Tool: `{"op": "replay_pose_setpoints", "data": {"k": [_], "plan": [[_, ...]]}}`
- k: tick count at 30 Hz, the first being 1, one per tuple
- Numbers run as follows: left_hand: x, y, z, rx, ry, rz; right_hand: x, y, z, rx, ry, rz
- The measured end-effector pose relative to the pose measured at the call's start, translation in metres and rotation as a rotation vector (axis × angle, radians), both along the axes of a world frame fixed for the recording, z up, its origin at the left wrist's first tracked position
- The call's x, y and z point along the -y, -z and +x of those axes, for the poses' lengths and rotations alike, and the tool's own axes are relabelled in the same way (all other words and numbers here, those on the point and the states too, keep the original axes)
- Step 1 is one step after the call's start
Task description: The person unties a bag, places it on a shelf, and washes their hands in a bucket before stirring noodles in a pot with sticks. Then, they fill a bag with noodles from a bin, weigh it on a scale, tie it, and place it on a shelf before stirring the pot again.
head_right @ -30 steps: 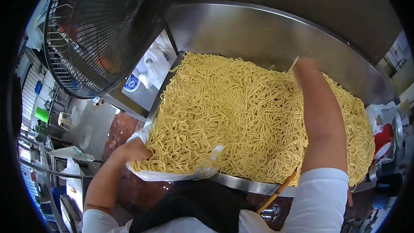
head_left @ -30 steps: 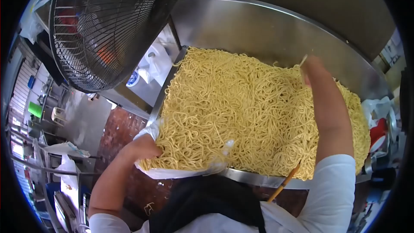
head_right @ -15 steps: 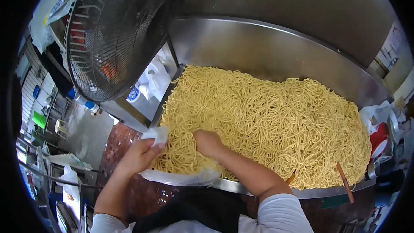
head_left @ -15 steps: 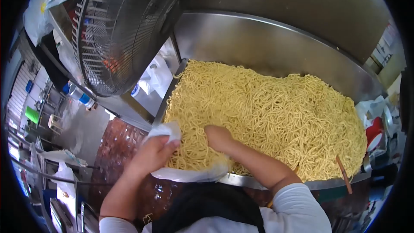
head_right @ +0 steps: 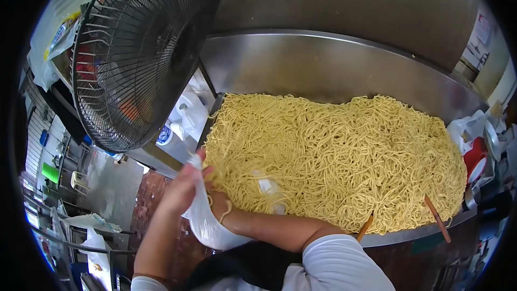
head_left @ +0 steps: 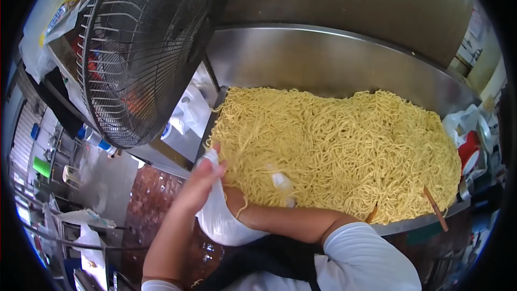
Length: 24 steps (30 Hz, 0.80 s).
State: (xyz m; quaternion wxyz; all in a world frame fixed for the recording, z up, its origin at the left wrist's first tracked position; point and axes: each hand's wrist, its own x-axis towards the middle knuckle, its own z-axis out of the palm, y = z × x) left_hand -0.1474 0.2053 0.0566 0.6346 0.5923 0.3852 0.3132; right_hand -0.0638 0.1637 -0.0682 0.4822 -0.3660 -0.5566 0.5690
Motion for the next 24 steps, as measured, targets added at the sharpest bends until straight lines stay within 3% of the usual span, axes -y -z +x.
{"op": "replay_pose_setpoints", "data": {"k": [1,3,4,6,9,10,11,12,13,14,15,17,18,20,21,23,24], "plan": [[-0.017,0.045,-0.004,-0.343,0.022,0.149,0.006,-0.004,0.003,0.184,0.103,0.257],[-0.037,0.081,0.000,-1.229,0.181,0.634,0.010,-0.011,0.014,0.372,0.190,0.515],[-0.043,0.086,0.007,-1.227,0.185,0.618,0.013,-0.009,0.016,0.447,0.056,0.429],[-0.069,0.091,0.028,-1.032,0.407,-0.056,0.010,0.013,0.019,0.669,-0.129,0.277],[-0.084,0.098,0.049,-1.044,0.360,-0.013,0.017,0.000,0.047,0.899,-0.140,0.401],[-0.079,0.113,0.051,-0.812,0.168,0.149,0.018,-0.005,0.055,0.894,-0.122,0.396],[-0.082,0.123,0.052,-0.819,0.186,0.159,0.018,-0.011,0.062,0.954,-0.221,0.371],[-0.073,0.104,0.060,-0.853,0.112,0.067,0.018,-0.017,0.071,1.015,-0.324,0.349],[-0.068,0.092,0.067,-0.885,0.032,-0.026,0.017,-0.027,0.086,0.856,-0.401,0.431],[-0.059,0.101,0.066,-0.443,-0.117,-0.258,0.018,-0.038,0.109,0.704,-0.472,0.437],[-0.053,0.096,0.068,-0.447,-0.114,-0.250,0.018,-0.052,0.132,0.554,-0.551,0.435],[-0.032,0.068,0.075,-0.058,-0.064,-0.375,0.007,-0.085,0.192,0.351,-0.695,0.185],[-0.023,0.054,0.082,-0.053,-0.061,-0.367,-0.001,-0.098,0.222,0.291,-0.761,0.014],[-0.008,0.020,0.096,0.136,-0.054,-0.357,0.008,-0.142,0.280,0.347,-0.370,-0.234],[-0.004,-0.001,0.099,0.144,-0.044,-0.347,0.005,-0.146,0.282,0.357,-0.359,-0.226],[-0.002,-0.034,0.102,0.213,0.006,-0.365,-0.003,-0.144,0.270,0.584,0.121,0.534],[-0.006,-0.030,0.098,0.308,0.039,-0.319,-0.015,-0.132,0.250,0.492,0.112,0.587]]}}
